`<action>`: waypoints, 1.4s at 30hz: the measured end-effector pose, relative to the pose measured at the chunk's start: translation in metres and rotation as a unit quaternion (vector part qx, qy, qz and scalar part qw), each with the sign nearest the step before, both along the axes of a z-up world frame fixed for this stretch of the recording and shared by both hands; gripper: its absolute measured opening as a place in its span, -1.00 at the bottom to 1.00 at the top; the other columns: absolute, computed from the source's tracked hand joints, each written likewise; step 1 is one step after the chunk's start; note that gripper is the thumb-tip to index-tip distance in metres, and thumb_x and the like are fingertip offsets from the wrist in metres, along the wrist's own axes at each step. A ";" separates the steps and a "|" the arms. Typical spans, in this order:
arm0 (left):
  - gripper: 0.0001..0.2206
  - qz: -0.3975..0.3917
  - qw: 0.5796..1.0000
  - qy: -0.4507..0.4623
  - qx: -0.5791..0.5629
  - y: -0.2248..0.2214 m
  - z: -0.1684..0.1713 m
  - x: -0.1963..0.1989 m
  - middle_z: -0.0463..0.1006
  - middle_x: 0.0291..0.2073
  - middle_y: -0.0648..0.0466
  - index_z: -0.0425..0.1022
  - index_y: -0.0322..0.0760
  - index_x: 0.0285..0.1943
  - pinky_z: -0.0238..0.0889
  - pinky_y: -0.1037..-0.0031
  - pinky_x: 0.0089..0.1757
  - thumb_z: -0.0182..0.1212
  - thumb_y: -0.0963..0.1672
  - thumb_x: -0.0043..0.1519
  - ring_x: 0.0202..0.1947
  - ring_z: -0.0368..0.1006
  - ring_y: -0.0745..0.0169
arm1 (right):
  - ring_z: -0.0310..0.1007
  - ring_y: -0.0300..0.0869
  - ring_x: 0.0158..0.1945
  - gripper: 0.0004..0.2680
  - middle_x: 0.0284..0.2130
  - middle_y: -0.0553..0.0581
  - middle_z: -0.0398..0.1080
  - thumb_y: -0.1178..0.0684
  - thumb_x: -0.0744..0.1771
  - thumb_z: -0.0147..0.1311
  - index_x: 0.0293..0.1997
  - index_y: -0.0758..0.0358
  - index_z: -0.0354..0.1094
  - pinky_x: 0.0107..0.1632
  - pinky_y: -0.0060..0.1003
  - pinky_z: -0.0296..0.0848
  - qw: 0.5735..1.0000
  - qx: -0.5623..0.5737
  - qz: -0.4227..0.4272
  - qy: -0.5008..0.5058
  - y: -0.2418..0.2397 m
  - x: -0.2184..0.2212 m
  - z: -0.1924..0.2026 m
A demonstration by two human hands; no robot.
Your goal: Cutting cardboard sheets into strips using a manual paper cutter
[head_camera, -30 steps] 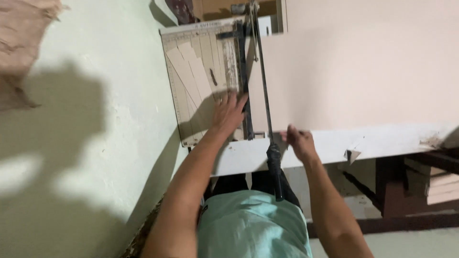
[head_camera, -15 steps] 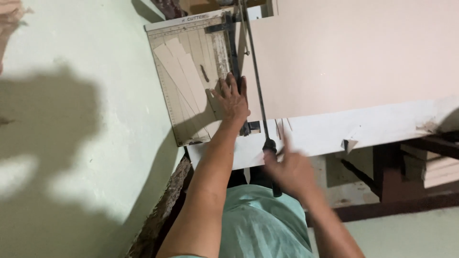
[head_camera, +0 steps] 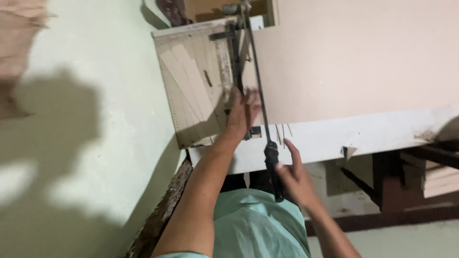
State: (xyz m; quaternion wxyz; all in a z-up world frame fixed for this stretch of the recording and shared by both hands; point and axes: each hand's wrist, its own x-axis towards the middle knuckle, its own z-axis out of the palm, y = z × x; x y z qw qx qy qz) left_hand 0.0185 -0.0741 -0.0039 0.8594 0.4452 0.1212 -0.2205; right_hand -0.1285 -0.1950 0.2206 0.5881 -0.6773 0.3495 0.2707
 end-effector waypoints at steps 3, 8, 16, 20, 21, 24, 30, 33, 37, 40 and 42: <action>-0.76 -0.045 0.900 0.252 -0.353 0.008 -0.090 -0.021 0.56 0.16 0.13 0.57 -0.08 0.08 -0.01 0.01 0.29 0.34 -0.02 0.28 0.24 0.43 0.08 | 0.58 0.06 -0.53 -0.54 -0.61 0.30 0.49 -0.33 0.41 -0.19 0.29 0.23 0.33 -0.43 -0.08 0.52 0.999 0.030 -0.027 -0.009 -0.038 -0.005 -0.089; -0.79 0.218 0.447 0.511 -0.701 0.055 -0.055 -0.007 0.49 -0.56 0.22 0.48 -0.02 -0.52 0.27 0.22 -0.10 0.25 -0.10 0.22 -0.48 0.44 0.27 | 0.47 -0.01 -0.04 -0.53 0.15 0.28 0.24 -0.34 0.43 -0.02 0.37 0.11 -0.04 0.18 0.31 0.35 0.905 0.086 -0.416 0.040 -0.078 0.012 -0.174; -0.66 0.575 -0.315 0.429 -0.621 0.126 0.062 0.035 0.17 0.38 -0.03 0.27 0.03 0.28 0.26 -0.06 -0.01 0.12 -0.15 0.32 0.15 0.38 -0.27 | 0.44 -0.17 -0.43 -0.83 -0.43 -0.06 0.25 0.00 0.42 0.15 -0.08 0.15 0.19 -0.32 -0.32 0.58 0.895 0.148 -0.417 -0.051 -0.104 -0.021 -0.198; -0.61 0.545 -0.305 0.417 -0.661 0.139 0.063 0.031 0.16 0.36 -0.02 0.19 0.02 0.35 0.28 0.03 0.04 0.06 -0.15 0.33 0.16 0.40 -0.11 | 0.64 -0.02 -0.29 -0.81 -0.40 0.26 0.47 0.09 0.41 0.16 -0.33 0.38 0.35 -0.13 -0.21 0.71 0.908 0.176 -0.380 -0.029 -0.099 -0.052 -0.205; -0.61 0.546 -0.304 0.416 -0.661 0.138 0.075 0.031 0.16 0.36 -0.02 0.19 0.02 0.35 0.28 0.03 0.04 0.06 -0.15 0.33 0.16 0.40 -0.11 | 0.64 -0.02 -0.29 -0.81 -0.40 0.26 0.47 0.09 0.41 0.16 -0.33 0.38 0.35 -0.13 -0.21 0.71 0.907 0.177 -0.380 -0.027 -0.102 -0.055 -0.208; -0.67 0.556 -0.301 0.395 -0.667 0.133 0.106 0.042 0.22 0.32 -0.07 0.19 -0.09 0.36 0.29 0.08 0.09 -0.10 -0.18 0.40 0.26 0.34 -0.10 | 0.62 0.06 -0.29 -0.78 -0.46 0.20 0.39 0.14 0.41 0.15 -0.44 0.36 0.28 -0.15 -0.10 0.72 0.896 0.208 -0.390 -0.051 -0.108 -0.058 -0.214; -0.53 0.541 -0.480 0.325 -0.609 0.111 0.119 0.037 0.11 0.44 -0.16 0.07 -0.13 0.51 0.10 -0.04 0.24 -0.16 -0.27 0.38 0.39 0.15 -0.23 | 0.56 0.09 -0.02 -0.78 -0.16 0.41 0.50 0.00 0.46 0.06 -0.01 0.44 0.45 0.11 0.04 0.48 0.974 0.077 -0.208 0.051 -0.092 -0.051 -0.205; -0.46 0.534 -0.500 0.311 -0.607 0.080 0.117 0.048 0.06 0.47 -0.19 -0.04 -0.08 0.59 0.02 -0.04 0.26 -0.04 -0.17 0.41 0.42 0.08 -0.21 | 0.56 0.11 -0.04 -0.74 -0.15 0.42 0.51 -0.02 0.45 0.09 0.01 0.49 0.43 0.14 0.07 0.47 0.975 0.058 -0.216 0.014 -0.072 -0.013 -0.203; -0.27 0.476 -0.533 0.285 -0.639 0.040 0.112 0.057 -0.04 0.49 -0.28 -0.13 0.04 0.62 -0.22 -0.25 0.32 0.22 -0.01 0.30 0.50 -0.18 -0.44 | 0.59 0.12 -0.09 -0.73 -0.17 0.42 0.49 0.02 0.43 0.13 0.03 0.56 0.38 0.04 0.10 0.58 0.962 0.064 -0.264 -0.029 -0.068 0.007 -0.201; -0.11 0.476 -0.509 0.263 -0.667 0.018 0.102 0.060 -0.14 0.53 -0.34 -0.16 0.06 0.63 -0.44 -0.36 0.33 0.36 0.09 0.19 0.51 -0.29 -0.52 | 0.60 0.09 -0.10 -0.76 -0.19 0.36 0.49 0.03 0.42 0.15 0.00 0.52 0.41 0.02 0.12 0.60 0.960 0.065 -0.270 -0.034 -0.069 0.016 -0.199; -0.06 0.485 -0.494 0.244 -0.680 0.005 0.096 0.059 -0.19 0.54 -0.35 -0.14 0.03 0.63 -0.53 -0.40 0.32 0.41 0.11 0.13 0.52 -0.33 -0.54 | 0.58 0.10 -0.05 -0.74 -0.15 0.36 0.48 0.02 0.42 0.15 0.03 0.53 0.41 0.04 0.15 0.57 0.963 0.064 -0.258 -0.036 -0.071 0.019 -0.198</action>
